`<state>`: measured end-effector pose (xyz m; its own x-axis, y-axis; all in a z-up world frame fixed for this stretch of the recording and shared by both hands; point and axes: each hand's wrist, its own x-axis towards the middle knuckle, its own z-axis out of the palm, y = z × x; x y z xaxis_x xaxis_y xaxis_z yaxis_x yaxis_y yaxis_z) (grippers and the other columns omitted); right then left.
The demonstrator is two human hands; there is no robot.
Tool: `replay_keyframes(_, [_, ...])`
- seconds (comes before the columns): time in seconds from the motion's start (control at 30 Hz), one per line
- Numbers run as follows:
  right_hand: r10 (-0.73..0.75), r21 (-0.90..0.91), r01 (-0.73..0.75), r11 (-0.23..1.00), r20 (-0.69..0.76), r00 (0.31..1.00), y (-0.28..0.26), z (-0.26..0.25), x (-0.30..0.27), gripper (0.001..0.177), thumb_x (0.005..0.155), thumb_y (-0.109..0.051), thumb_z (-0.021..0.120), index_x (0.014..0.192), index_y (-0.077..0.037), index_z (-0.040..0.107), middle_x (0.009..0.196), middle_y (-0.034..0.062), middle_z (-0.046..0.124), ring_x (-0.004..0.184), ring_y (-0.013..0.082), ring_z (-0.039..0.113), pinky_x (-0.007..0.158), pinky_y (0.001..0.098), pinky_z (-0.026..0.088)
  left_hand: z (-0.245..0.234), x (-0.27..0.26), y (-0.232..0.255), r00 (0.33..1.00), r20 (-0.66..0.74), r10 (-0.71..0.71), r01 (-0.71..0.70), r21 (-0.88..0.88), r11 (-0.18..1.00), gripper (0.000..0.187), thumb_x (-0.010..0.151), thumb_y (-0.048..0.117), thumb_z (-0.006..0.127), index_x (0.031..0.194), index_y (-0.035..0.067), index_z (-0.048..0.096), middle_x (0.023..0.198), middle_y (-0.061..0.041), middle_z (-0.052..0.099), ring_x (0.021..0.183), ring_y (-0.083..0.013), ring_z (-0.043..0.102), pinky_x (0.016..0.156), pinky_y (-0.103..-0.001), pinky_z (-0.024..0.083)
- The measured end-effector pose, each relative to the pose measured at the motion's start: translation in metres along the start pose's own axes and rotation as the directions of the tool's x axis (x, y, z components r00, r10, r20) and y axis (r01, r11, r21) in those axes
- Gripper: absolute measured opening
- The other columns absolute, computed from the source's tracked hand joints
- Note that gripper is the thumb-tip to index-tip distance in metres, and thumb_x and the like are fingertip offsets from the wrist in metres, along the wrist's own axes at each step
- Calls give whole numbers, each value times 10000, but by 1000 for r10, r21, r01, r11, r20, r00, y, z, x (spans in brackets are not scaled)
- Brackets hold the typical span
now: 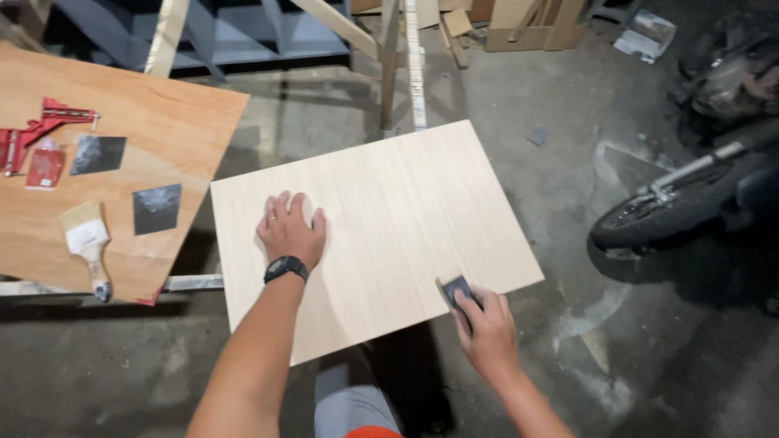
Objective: Sanding the surface and edges of a square wooden board using a sanding block to achieve a smooth finish.
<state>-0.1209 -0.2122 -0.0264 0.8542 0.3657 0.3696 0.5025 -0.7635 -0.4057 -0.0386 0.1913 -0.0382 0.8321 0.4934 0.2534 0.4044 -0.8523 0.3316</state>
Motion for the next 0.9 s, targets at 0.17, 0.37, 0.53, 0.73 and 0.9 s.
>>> replay_keyframes(0.17, [194,33,-192,981,-47,980,48,-32,-98,291,939,-183,794,1228,-163,820,1286,120,728,1141,372,673,979,490,587,-2,-5,-1,998,62,11,-11,-1,1000,561,1034,505,555,1483,185,654,1665,-106,522,1608,-364,342,1200,-581,288])
replay_keyframes(0.37, [537,27,-538,843,17,843,93,-59,-182,345,926,-254,806,1267,-217,842,1321,16,746,1244,292,670,1024,491,572,-3,9,20,966,256,-43,13,116,993,551,1065,471,505,1472,117,617,1673,-142,455,1554,-431,337,1179,-622,350])
replay_keyframes(0.53, [702,32,-704,710,51,710,102,-73,-218,363,939,-315,772,1290,-259,846,1369,-36,736,1315,229,633,1058,448,575,13,-44,85,935,313,167,-206,98,974,477,1024,473,565,1252,97,750,1366,-172,685,1289,-424,574,1056,-599,491])
replay_keyframes(0.73, [630,65,-630,774,32,776,104,-72,-233,361,934,-272,792,1286,-210,843,1313,3,754,1253,266,657,964,478,615,27,-163,171,851,338,402,-388,-112,915,691,1036,544,558,1498,31,584,1702,-267,419,1599,-543,289,1263,-643,284])
replay_keyframes(0.9, [625,132,-628,767,70,777,95,-75,-239,385,938,-298,780,1309,-209,834,1327,11,755,1292,257,636,1095,433,546,1,-224,205,758,397,518,-487,-185,854,719,977,400,706,1556,20,512,1716,-266,362,1605,-532,262,1277,-614,281])
